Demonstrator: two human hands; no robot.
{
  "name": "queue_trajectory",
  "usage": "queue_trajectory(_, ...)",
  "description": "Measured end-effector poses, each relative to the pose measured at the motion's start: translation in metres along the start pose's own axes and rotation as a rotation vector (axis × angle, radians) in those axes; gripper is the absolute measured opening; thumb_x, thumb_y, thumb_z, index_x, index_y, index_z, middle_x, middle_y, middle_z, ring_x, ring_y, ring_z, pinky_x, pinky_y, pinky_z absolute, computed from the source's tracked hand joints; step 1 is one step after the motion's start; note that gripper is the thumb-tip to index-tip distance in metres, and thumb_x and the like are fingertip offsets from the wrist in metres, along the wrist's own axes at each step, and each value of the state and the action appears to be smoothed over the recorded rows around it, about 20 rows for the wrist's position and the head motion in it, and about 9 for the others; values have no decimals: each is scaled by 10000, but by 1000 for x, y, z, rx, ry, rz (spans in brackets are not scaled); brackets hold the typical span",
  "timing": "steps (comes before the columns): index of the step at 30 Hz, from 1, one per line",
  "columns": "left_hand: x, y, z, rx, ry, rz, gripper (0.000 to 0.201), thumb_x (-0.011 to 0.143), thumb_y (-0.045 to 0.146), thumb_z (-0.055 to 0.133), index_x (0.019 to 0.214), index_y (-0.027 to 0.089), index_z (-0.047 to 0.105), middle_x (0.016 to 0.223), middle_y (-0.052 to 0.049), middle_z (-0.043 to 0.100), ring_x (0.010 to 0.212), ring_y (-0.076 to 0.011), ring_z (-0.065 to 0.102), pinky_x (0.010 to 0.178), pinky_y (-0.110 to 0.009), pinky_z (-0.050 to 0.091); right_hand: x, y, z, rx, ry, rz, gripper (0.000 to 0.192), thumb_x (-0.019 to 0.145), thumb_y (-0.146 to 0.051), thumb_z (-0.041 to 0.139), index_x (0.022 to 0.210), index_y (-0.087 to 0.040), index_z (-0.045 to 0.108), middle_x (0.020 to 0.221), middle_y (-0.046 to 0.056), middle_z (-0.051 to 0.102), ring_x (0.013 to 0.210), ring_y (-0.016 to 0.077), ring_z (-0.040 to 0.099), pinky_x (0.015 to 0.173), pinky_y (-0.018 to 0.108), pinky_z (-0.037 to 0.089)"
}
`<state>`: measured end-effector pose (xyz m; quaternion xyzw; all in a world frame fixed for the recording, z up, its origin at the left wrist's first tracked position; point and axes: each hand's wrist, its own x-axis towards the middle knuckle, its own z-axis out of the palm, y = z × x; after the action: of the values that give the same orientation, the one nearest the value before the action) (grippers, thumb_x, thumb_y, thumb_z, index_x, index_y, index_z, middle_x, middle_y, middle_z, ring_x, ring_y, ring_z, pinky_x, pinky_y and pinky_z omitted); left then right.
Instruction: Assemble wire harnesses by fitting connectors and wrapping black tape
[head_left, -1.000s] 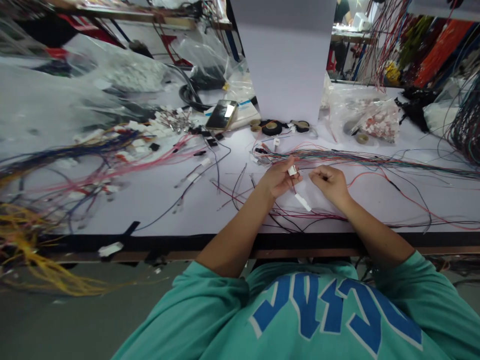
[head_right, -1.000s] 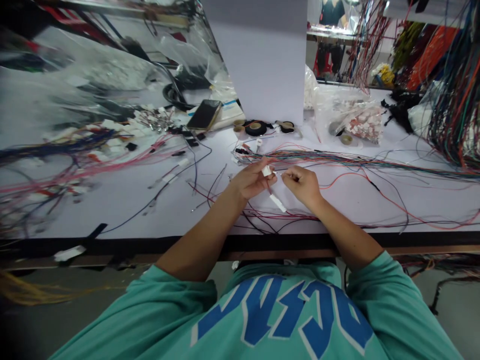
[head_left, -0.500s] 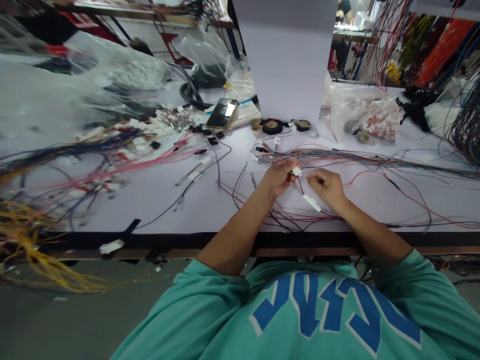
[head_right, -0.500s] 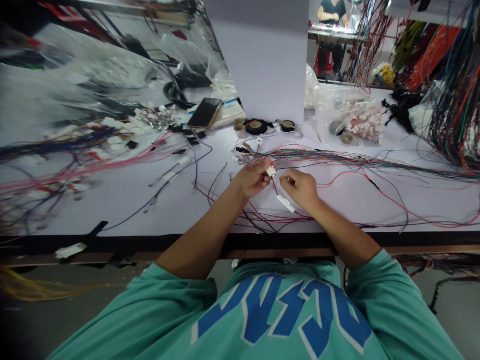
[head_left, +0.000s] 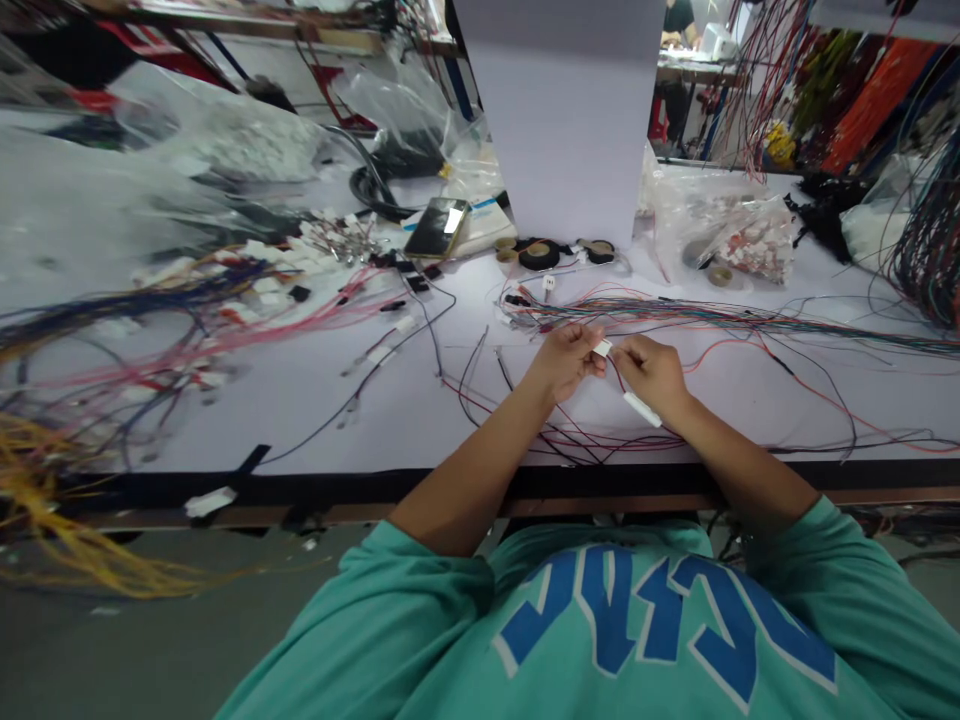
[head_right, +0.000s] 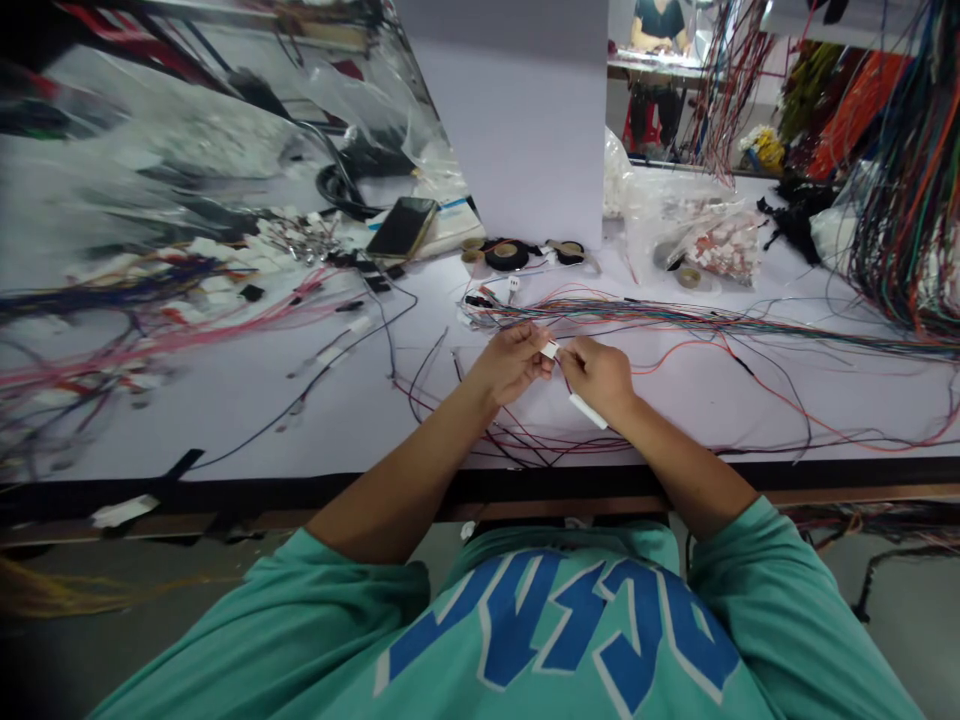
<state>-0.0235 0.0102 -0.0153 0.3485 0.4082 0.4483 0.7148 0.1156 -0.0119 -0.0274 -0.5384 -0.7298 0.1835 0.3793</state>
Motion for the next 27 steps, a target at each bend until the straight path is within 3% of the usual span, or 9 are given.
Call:
queue_trajectory(5, 0, 0, 0, -3, 78, 42, 311, 742, 197, 713, 577, 133, 457, 418, 55, 491, 360, -70, 505, 390, -160, 436, 11, 2, -8, 63, -142, -6, 179, 784, -250, 498, 643, -177, 579, 560, -28, 545, 523, 85, 459, 534, 200, 325)
queue_trajectory(13, -2, -5, 5, 60, 132, 66, 255, 785, 130, 630, 592, 126, 464, 443, 45, 519, 349, -66, 498, 389, -170, 454, 6, 1, -4, -100, -145, -14, 206, 783, -209, 458, 596, -176, 538, 568, -7, 539, 540, 96, 447, 564, 221, 305)
queue_trajectory(20, -2, 1, 5, 76, 133, 53, 255, 776, 119, 635, 598, 130, 453, 415, 63, 490, 360, -69, 518, 401, -166, 470, 11, 6, -4, -44, -239, -16, 173, 830, -238, 463, 747, -160, 592, 705, 15, 600, 636, 105, 497, 616, 222, 349)
queue_trajectory(22, -1, 7, 2, 73, 133, 50, 242, 802, 115, 599, 605, 131, 461, 409, 55, 492, 352, -67, 508, 396, -159, 454, 14, 6, -7, -1, -310, -18, 167, 810, -284, 532, 887, -155, 605, 811, 24, 623, 677, 103, 510, 640, 225, 372)
queue_trajectory(24, 0, 14, -3, 78, 135, 38, 240, 822, 120, 571, 603, 128, 473, 426, 40, 506, 340, -62, 487, 378, -156, 427, 15, 5, -12, 9, -427, 33, 293, 750, -278, 613, 1015, -156, 580, 841, 15, 619, 672, 98, 511, 636, 226, 381)
queue_trajectory(27, 3, 24, -13, 102, 161, 49, 213, 803, 132, 593, 617, 128, 490, 469, 39, 515, 333, -56, 465, 355, -159, 396, 16, 4, -20, 46, -591, 125, 247, 717, -206, 613, 955, -158, 574, 717, -33, 564, 589, 76, 493, 592, 216, 377)
